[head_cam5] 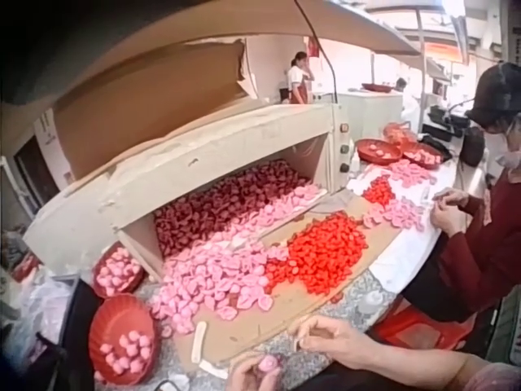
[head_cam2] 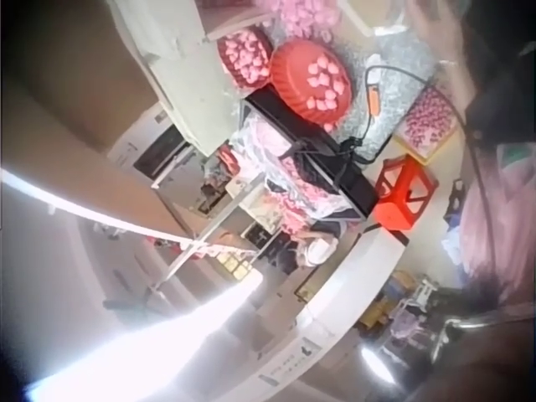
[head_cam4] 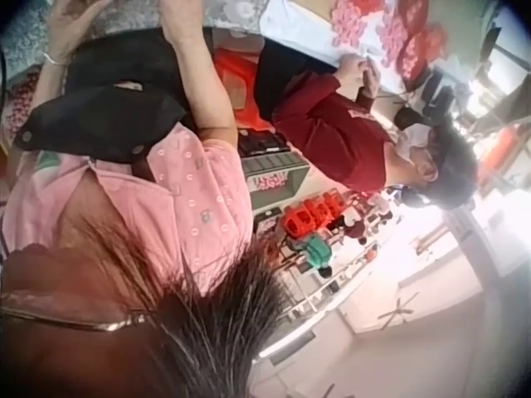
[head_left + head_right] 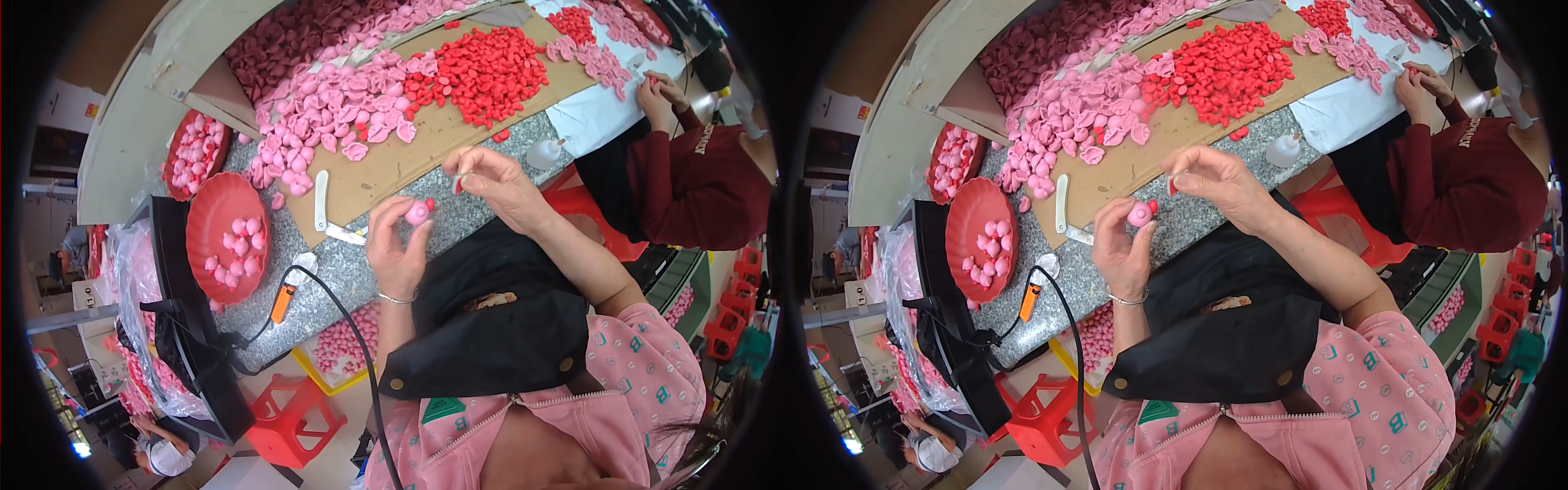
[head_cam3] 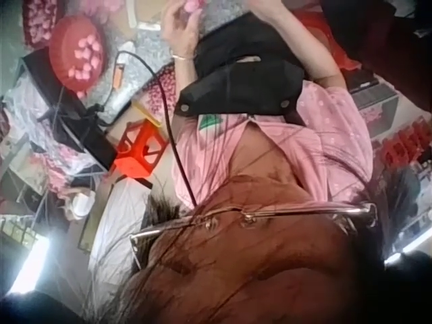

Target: Assembling small pink clay or wax components into finished pieces at a workbench.

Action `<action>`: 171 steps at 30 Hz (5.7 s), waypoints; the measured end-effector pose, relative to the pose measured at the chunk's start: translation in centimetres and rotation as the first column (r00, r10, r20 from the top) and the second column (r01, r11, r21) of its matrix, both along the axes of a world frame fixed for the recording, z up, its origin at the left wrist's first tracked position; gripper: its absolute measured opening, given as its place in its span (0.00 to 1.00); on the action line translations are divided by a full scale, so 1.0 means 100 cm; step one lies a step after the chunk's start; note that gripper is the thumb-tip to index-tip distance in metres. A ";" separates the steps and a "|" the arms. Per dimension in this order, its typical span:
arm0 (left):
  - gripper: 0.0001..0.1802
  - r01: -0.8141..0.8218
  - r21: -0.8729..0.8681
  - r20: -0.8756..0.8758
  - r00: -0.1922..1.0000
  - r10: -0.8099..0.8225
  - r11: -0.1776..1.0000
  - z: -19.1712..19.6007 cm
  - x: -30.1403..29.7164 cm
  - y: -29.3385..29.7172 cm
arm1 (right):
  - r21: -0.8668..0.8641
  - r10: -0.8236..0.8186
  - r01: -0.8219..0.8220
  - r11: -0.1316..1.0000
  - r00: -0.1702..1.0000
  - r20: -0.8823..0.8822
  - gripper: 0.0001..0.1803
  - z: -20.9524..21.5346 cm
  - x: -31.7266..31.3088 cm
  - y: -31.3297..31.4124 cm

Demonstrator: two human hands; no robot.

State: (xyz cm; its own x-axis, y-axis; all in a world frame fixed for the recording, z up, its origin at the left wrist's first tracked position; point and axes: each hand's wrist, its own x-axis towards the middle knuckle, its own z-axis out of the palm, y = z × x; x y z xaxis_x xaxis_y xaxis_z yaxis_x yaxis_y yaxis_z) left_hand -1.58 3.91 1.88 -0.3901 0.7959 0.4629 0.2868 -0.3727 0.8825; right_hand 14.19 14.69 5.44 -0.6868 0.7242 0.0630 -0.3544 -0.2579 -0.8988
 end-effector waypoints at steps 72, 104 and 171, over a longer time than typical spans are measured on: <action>0.26 0.461 0.152 0.759 0.512 -0.402 0.874 0.002 0.030 0.016 | 0.445 0.300 -0.402 0.800 0.911 0.283 0.05 0.026 0.018 0.033; 0.19 0.527 0.264 0.849 0.271 -0.454 0.808 0.001 0.031 0.012 | 0.202 0.187 -0.201 0.959 0.978 0.091 0.04 0.008 0.031 0.021; 0.25 -0.066 -0.113 0.202 0.976 0.088 0.991 -0.002 -0.029 -0.004 | 0.664 -0.327 0.078 0.743 0.909 0.258 0.13 -0.007 -0.056 -0.020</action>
State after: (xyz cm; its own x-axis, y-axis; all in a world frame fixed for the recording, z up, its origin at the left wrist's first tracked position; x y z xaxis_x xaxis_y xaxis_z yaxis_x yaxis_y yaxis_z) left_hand -4.44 3.50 1.70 -0.5301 0.7997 0.2820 0.1191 -0.2590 0.9585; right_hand 8.64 12.65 4.70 -0.5933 0.7260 0.3478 0.0256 0.4488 -0.8933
